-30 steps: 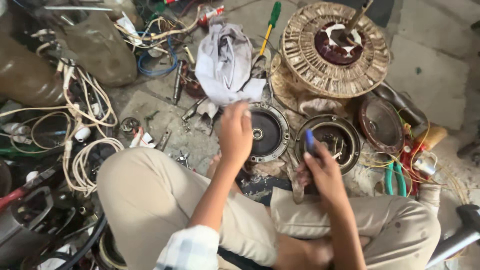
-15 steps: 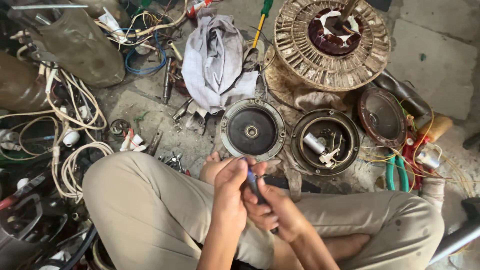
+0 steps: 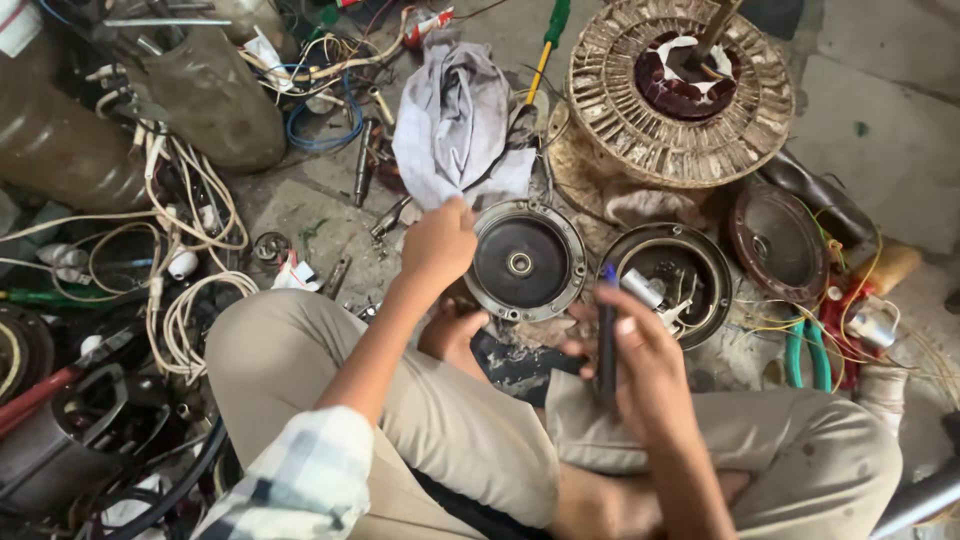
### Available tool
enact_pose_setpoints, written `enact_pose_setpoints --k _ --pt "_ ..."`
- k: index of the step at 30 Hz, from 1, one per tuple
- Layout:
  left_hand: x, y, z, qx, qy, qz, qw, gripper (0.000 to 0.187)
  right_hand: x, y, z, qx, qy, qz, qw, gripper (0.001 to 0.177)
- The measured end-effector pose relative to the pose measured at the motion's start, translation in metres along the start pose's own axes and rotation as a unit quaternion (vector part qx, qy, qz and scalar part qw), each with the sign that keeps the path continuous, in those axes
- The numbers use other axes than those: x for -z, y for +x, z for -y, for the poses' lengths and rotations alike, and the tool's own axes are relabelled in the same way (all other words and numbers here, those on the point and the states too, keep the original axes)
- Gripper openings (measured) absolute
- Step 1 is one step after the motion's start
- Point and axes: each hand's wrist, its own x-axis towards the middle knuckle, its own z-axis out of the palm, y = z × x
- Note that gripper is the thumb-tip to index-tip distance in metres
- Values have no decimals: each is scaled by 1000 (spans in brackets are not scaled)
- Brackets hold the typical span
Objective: The person sits on the floor and assembles a motor component. They place a bearing into a metal housing, use a hammer to tap it into place, and wipe the part with a cloth. They then use a screwdriver to adjust the internal mechanism before inserting a rotor and securing it with a metal ring.
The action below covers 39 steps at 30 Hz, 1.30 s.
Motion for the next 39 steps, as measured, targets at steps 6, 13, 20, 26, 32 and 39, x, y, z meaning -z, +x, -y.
enact_pose_setpoints --k 6,13,20,26,32,39 --pt "-29 8 31 110 14 87 990 63 19 83 -34 -82 -16 -35 996 48" --pt "-58 19 53 89 -39 65 993 58 28 114 -85 -42 -118 -39 991 23" --pt "-79 24 49 -62 -151 -8 987 30 23 109 -106 -14 -71 -54 996 19" --pt "-66 32 34 -66 -121 24 990 27 19 114 -104 112 -216 -68 968 24" --pt "-100 63 48 -74 -174 55 981 42 22 135 -112 183 -398 -103 893 20" --pt "-119 69 59 90 -410 187 888 49 20 140 -112 162 -403 -101 895 19"
